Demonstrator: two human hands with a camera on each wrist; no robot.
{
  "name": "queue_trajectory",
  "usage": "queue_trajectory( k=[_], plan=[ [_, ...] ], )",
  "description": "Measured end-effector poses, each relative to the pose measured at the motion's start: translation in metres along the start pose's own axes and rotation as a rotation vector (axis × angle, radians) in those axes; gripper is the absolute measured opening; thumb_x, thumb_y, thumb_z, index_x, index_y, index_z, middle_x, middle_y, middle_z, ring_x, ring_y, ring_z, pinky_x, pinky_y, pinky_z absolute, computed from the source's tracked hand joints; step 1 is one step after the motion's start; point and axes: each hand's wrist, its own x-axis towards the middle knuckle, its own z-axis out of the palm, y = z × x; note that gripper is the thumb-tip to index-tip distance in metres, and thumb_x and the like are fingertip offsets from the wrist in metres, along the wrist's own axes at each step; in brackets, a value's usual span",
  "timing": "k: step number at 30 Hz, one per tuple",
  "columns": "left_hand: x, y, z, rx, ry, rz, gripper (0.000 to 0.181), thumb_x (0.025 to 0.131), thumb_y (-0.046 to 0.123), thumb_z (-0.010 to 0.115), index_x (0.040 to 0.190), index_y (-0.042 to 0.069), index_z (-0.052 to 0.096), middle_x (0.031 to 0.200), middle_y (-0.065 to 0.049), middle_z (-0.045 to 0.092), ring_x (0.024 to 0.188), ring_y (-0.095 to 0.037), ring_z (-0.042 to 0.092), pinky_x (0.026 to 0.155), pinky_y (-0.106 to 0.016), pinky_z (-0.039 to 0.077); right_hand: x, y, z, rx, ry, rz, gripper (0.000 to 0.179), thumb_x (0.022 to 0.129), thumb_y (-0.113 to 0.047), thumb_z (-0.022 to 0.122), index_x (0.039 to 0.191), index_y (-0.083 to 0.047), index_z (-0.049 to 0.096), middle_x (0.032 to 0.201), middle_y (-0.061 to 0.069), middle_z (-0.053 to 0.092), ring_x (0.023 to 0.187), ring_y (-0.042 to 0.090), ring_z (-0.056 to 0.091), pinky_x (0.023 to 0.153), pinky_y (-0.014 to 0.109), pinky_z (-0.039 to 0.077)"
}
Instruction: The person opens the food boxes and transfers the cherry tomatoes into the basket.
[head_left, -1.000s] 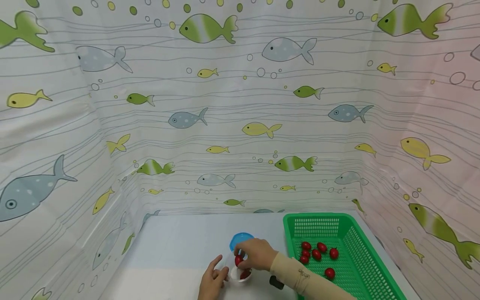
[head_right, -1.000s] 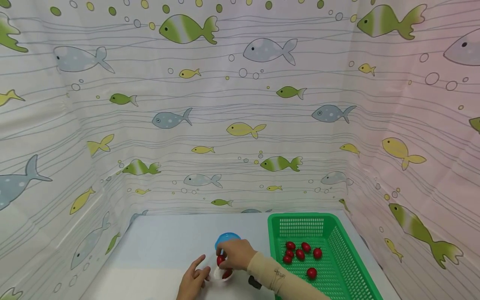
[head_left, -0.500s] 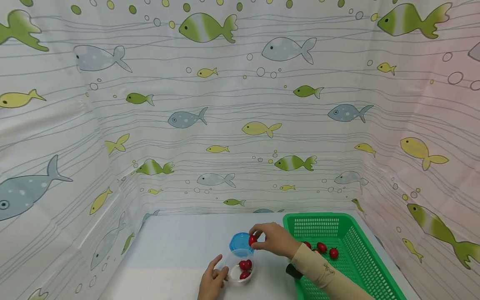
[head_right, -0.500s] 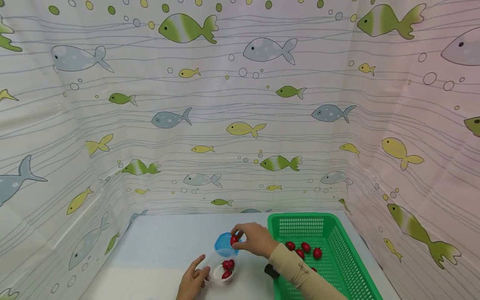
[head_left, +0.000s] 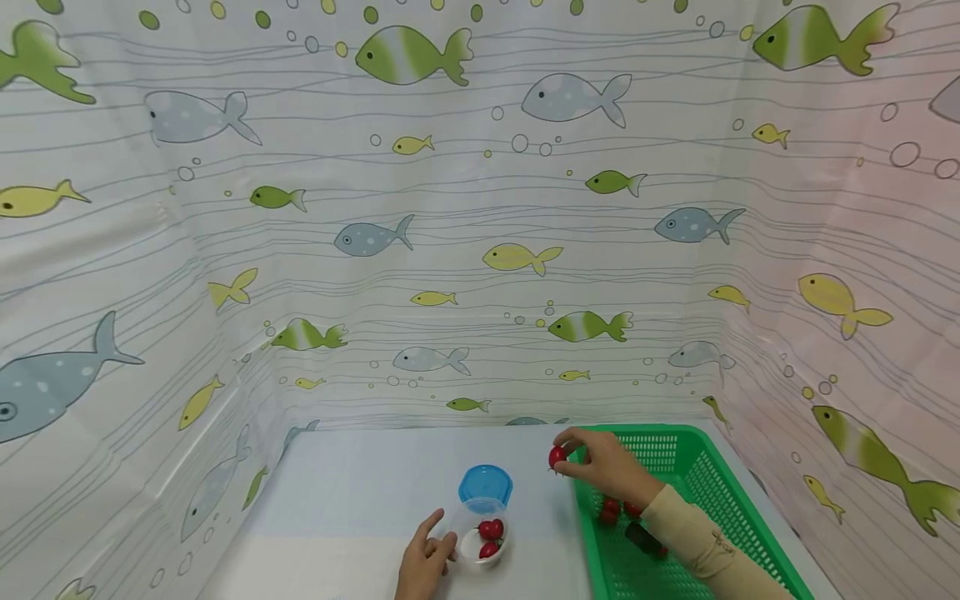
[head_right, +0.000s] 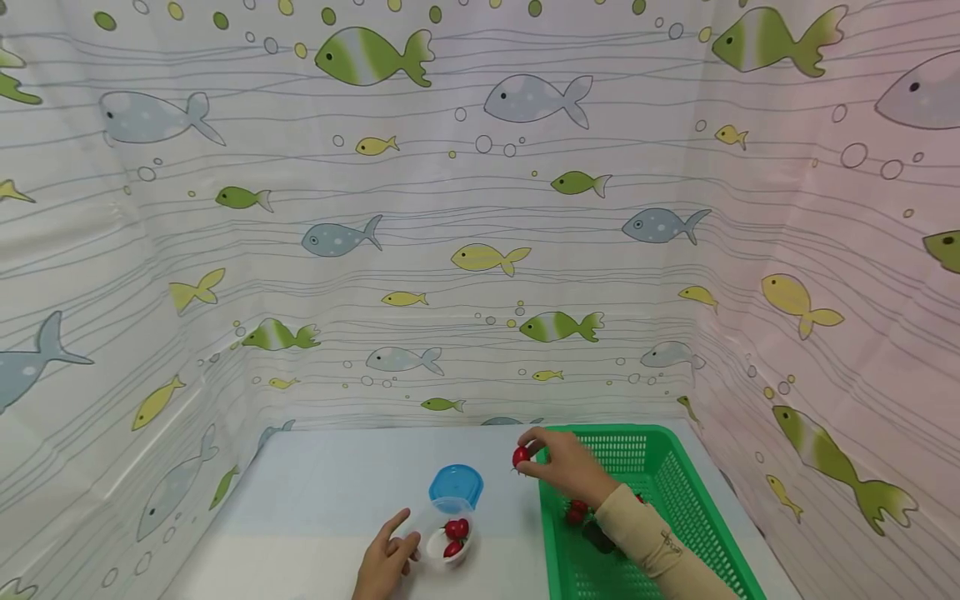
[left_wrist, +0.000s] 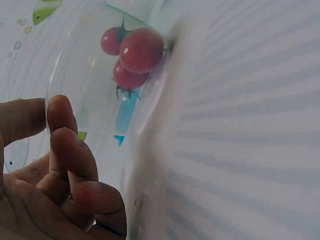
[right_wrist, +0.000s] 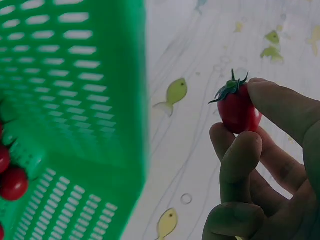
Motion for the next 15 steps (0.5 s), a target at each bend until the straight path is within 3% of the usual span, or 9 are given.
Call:
queue_trajectory(
  k=[9,15],
  plan=[
    [0.001,-0.002,0.000,0.001,0.001,-0.001,0.061,0.101,0.024,0.064,0.148,-0.008,0.041,0.070,0.000,0.064,0.063,-0.017,0.052,0.062,-0.031,0.045,-0.026,0.035,-0.016,-0.057,-0.049,0.042,0.026,0.094,-0.035,0.074,0.115,-0.020,0.069,0.103,-0.007,0.071,0.082,0.011,0.062,0.068,0.032,0.049],
    [0.002,-0.003,0.000,0.006,0.008,-0.008,0.061,0.100,0.024,0.064,0.147,-0.007,0.042,0.070,0.000,0.064,0.063,-0.018,0.053,0.062,-0.032,0.045,-0.044,0.056,-0.023,-0.066,-0.078,0.072,0.024,0.092,-0.036,0.075,0.112,-0.026,0.067,0.099,-0.008,0.069,0.087,0.011,0.064,0.070,0.035,0.050]
  ],
)
